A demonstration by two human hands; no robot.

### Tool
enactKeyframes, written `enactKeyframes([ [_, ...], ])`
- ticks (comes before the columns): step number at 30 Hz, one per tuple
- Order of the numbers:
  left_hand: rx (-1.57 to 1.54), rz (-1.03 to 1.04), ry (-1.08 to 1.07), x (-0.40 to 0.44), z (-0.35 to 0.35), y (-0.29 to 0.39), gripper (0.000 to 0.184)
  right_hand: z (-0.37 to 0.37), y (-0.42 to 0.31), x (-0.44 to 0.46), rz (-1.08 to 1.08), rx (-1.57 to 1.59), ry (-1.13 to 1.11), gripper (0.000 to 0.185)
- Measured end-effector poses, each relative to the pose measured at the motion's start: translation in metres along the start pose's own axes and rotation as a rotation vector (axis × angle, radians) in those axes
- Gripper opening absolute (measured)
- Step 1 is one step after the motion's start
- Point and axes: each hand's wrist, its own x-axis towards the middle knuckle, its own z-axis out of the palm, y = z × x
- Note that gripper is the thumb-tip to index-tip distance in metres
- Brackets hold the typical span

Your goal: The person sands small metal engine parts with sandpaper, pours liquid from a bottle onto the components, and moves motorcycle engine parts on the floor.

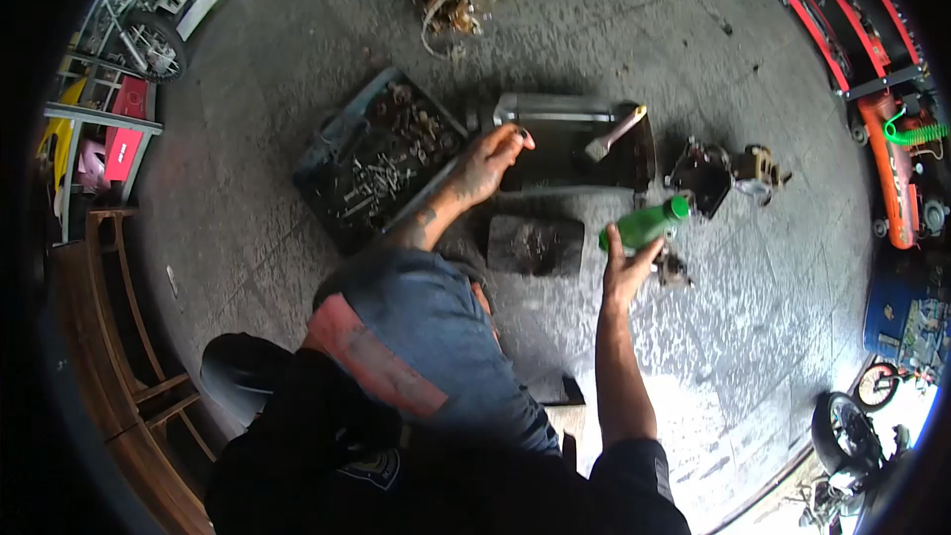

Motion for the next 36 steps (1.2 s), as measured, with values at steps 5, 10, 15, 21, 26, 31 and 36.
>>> enactKeyframes([
  [5,0.749,-0.250,-0.019,-0.012,-0.023,0.021,0.028,0.007,0.008,0.000,0.051,-0.035,-0.121,0.083],
  [10,0.912,0.005,0.007,-0.007,-0.025,0.024,0.021,0.010,0.024,-0.010,-0.007,-0.141,-0.102,0.077],
  [15,0.856,0.212,0.047,-0.003,-0.035,0.035,0.017,0.010,0.021,-0.015,-0.001,-0.155,-0.124,0.061],
  [21,0.438,-0.020,0.044,-0.023,-0.079,0.031,0.020,-0.020,0.005,-0.058,0.065,-0.380,-0.038,0.040],
  [26,0.001,-0.229,0.008,-0.048,-0.107,0.032,0.024,-0.031,0.009,-0.125,-0.268,-0.374,-0.665,0.021],
  [31,-0.018,-0.186,0.035,-0.064,-0.121,0.047,0.024,-0.030,0.024,-0.144,-0.398,-0.620,-0.728,0.027],
  [36,0.046,-0.134,-0.026,-0.066,-0.132,0.072,0.024,-0.030,0.034,-0.143,-0.407,-0.696,-0.835,0.031],
])
